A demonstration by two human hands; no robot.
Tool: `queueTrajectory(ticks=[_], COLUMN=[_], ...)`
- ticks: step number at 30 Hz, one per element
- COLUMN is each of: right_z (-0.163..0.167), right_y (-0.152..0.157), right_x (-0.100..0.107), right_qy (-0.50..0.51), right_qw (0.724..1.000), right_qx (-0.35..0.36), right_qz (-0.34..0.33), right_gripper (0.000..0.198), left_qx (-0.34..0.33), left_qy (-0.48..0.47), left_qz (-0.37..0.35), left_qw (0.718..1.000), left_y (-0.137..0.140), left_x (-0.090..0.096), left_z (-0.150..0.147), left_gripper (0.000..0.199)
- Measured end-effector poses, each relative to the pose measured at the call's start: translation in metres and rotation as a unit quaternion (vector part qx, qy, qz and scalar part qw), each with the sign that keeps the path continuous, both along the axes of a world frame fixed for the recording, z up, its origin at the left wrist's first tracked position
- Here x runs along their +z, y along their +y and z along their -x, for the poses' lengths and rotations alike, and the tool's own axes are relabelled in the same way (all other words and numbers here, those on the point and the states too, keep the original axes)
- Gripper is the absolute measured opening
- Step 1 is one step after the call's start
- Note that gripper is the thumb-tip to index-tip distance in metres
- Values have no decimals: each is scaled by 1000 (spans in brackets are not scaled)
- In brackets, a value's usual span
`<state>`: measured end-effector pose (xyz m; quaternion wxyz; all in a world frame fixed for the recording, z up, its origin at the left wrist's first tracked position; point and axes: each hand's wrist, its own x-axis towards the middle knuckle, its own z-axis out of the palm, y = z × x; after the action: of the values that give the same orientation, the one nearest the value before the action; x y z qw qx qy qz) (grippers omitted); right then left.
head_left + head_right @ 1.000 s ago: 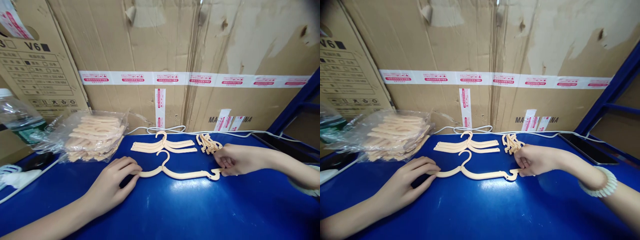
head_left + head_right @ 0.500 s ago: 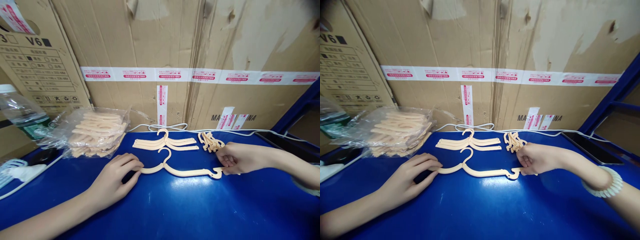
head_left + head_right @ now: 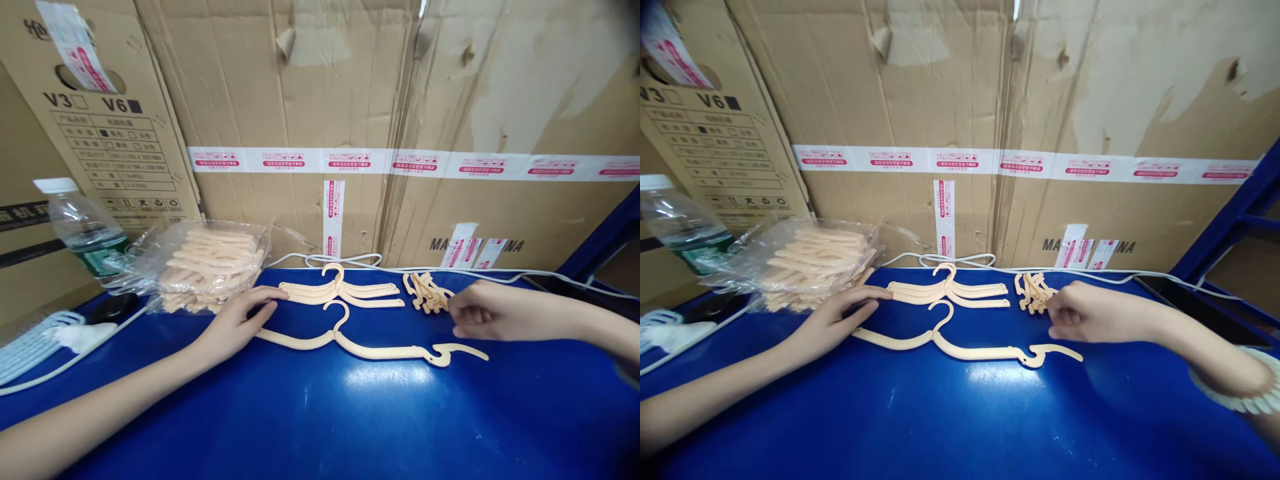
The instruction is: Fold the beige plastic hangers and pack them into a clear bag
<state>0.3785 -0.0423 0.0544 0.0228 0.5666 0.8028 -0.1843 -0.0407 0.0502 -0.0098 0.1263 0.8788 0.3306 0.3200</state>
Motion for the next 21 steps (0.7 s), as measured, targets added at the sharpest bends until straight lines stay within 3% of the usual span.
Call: queueTrajectory(ticks=[4, 6, 12, 21], right_z=[-15, -17, -9, -7], right_y=[14, 19, 21, 25], right_x=[-4, -8, -19, -21], right_qy=[6, 16, 26, 41], right_qw=[984, 976, 982, 982], right_qx=[-8, 2, 76, 70], right_qz=[-179, -215, -172, -168], right_gripper=[25, 23, 25, 16], left_qx=[-7, -14, -15, 4], left_qy=[2, 11, 19, 52], left_qz=[-8, -10, -21, 0], left_qw=[1000, 1000, 999, 999], left_y=[11, 12, 15, 16], left_x=[-9, -11, -6, -6], left_z=[2, 1, -3, -5], left_gripper=[35, 35, 29, 26])
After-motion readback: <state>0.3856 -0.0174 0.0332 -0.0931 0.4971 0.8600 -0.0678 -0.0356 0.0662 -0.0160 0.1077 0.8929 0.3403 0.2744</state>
